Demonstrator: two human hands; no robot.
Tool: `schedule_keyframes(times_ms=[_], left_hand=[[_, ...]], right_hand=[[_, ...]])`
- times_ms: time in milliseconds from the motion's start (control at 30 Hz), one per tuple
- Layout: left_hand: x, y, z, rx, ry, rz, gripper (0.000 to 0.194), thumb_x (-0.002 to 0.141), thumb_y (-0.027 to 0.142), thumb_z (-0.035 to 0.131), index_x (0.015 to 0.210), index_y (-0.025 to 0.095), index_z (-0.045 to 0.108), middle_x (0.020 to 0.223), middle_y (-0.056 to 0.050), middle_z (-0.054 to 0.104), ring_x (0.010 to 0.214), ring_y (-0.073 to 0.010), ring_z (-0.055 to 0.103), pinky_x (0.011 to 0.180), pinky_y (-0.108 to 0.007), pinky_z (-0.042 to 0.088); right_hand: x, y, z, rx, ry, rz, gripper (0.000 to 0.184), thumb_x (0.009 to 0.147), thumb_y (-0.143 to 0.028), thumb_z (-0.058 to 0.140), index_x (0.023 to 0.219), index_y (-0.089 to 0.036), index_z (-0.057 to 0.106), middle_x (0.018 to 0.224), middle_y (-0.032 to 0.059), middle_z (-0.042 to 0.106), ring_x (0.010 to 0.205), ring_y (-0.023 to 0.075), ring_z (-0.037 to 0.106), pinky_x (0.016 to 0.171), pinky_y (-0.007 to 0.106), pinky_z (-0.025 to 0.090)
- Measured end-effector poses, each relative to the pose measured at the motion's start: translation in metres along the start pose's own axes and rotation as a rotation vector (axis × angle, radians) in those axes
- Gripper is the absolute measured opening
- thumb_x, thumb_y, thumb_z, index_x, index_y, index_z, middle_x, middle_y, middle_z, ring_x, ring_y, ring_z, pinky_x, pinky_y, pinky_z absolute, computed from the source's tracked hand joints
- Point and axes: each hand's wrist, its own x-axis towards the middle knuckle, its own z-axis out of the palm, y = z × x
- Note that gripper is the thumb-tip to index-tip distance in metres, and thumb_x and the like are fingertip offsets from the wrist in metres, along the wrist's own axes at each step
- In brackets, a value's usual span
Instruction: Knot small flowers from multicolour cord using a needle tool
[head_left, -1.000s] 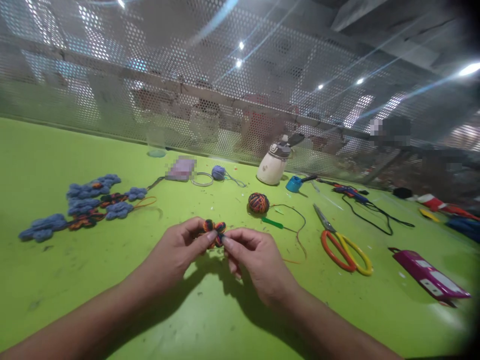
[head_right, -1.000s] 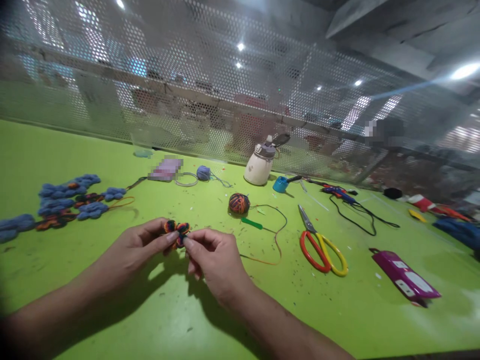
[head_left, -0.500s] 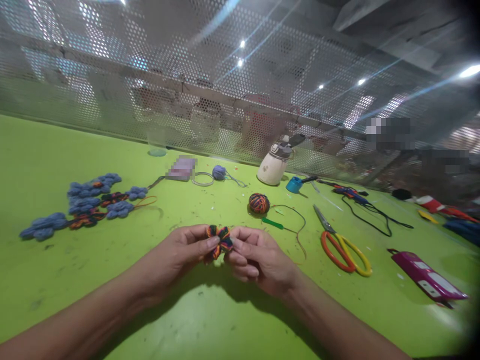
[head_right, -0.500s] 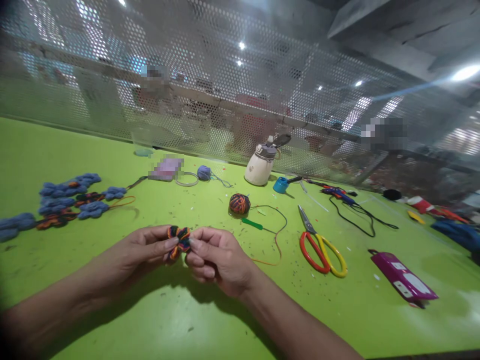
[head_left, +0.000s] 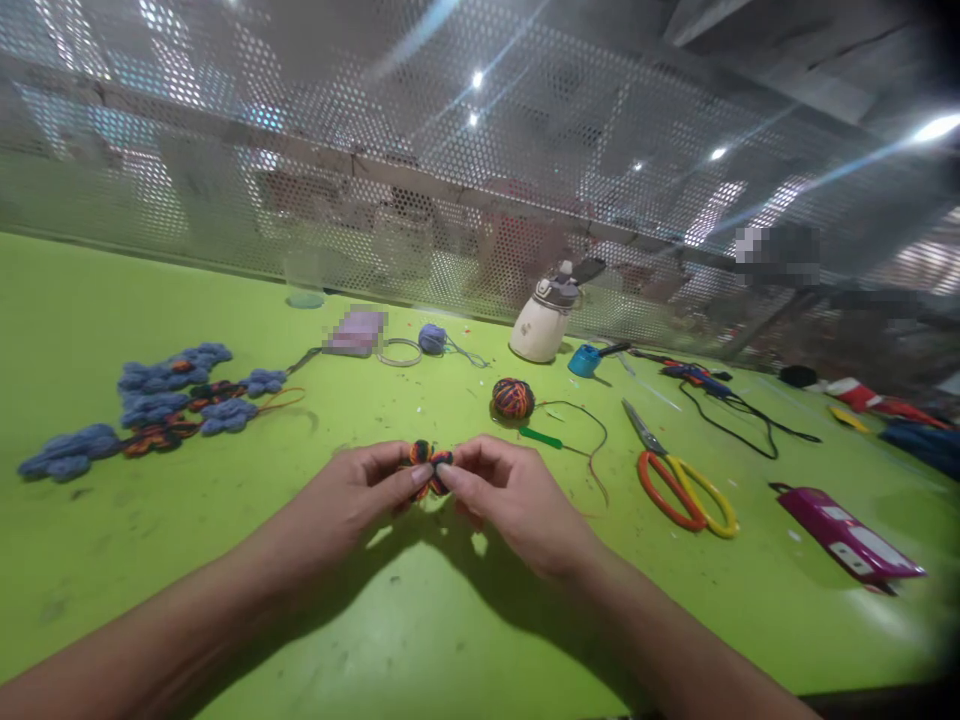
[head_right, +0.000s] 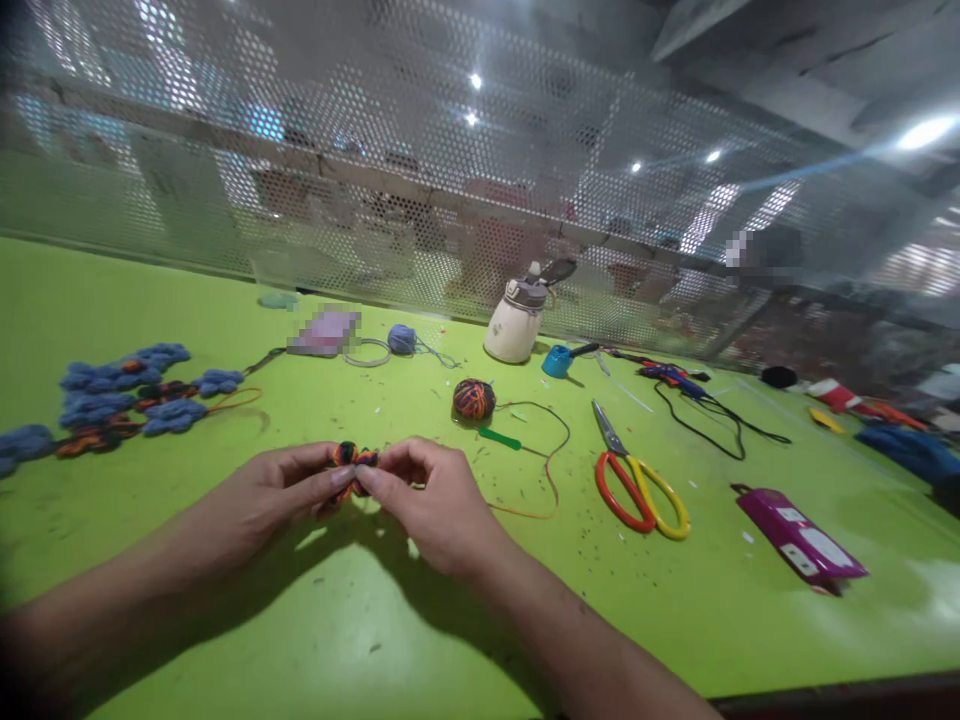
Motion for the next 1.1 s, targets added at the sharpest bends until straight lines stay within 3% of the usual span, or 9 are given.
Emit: schedule_keyframes(times_ms=[167,267,400,567,733,967,1100], left_hand=[[0.000,-0.004,0.000,-0.068,-0.015,0.008,0.016,0.081,0.034,0.065,0.079,0.019,0.068,0.075,-0.002,0.064,0.069,-0.0159,0.052,0.065,-0.028,0.037],[-0.002,-0.003,0.000,-0.138,-0.034,0.011,0.011,0.081,0.032,0.066,0.080,0.020,0.067,0.076,-0.001,0.067,0.074,-0.0173,0.057,0.070,-0.029,0.040],[-0.004,0.001,0.000,-0.145,-0.027,-0.005,0.011,0.077,0.030,0.070,0.076,0.019,0.067,0.072,0.001,0.063,0.067,-0.0143,0.052,0.063,-0.026,0.037],[-0.003,0.000,-0.003,-0.145,-0.038,-0.035,0.013,0.076,0.030,0.071,0.074,0.017,0.067,0.072,-0.001,0.061,0.067,-0.0147,0.048,0.063,-0.027,0.034],[-0.004,-0.003,-0.004,-0.179,-0.091,-0.012,0.011,0.074,0.027,0.073,0.078,0.018,0.069,0.072,0.000,0.060,0.066,-0.0131,0.047,0.064,-0.026,0.034],[-0.003,0.000,-0.005,-0.253,-0.160,0.011,0.011,0.070,0.024,0.076,0.074,0.018,0.068,0.070,0.001,0.063,0.068,-0.0122,0.051,0.066,-0.025,0.037],[-0.001,-0.001,-0.006,-0.223,-0.165,0.040,0.009,0.073,0.023,0.074,0.075,0.017,0.069,0.071,0.001,0.063,0.068,-0.0115,0.051,0.066,-0.024,0.036]], right_hand=[[0.000,0.006,0.005,0.170,-0.085,0.083,0.032,0.070,-0.041,0.076,0.071,-0.015,0.059,0.056,-0.0039,0.054,0.045,0.0069,0.046,0.042,0.021,0.037],[0.000,0.007,0.009,0.251,-0.031,0.064,0.031,0.063,-0.036,0.081,0.074,-0.014,0.062,0.057,-0.0041,0.056,0.045,0.0068,0.048,0.041,0.020,0.037],[0.000,0.008,0.008,0.298,0.018,0.016,0.027,0.061,-0.030,0.083,0.072,-0.014,0.064,0.056,-0.0042,0.058,0.042,0.0053,0.046,0.040,0.019,0.036],[-0.003,0.006,0.003,0.358,-0.020,0.096,0.028,0.060,-0.027,0.084,0.063,-0.015,0.059,0.046,-0.0068,0.053,0.036,0.0039,0.041,0.034,0.016,0.023],[-0.007,0.002,0.004,0.475,-0.062,0.106,0.025,0.059,-0.024,0.084,0.067,-0.014,0.062,0.050,-0.0060,0.053,0.039,0.0023,0.036,0.038,0.017,0.021],[-0.008,0.002,0.000,0.501,-0.303,0.103,0.020,0.066,-0.025,0.078,0.070,-0.014,0.062,0.047,-0.0088,0.043,0.038,0.0020,0.023,0.038,0.018,0.017],[-0.008,0.004,-0.002,0.544,-0.369,0.085,0.016,0.072,-0.023,0.073,0.073,-0.016,0.058,0.049,-0.0092,0.041,0.038,0.0025,0.022,0.038,0.018,0.021]])
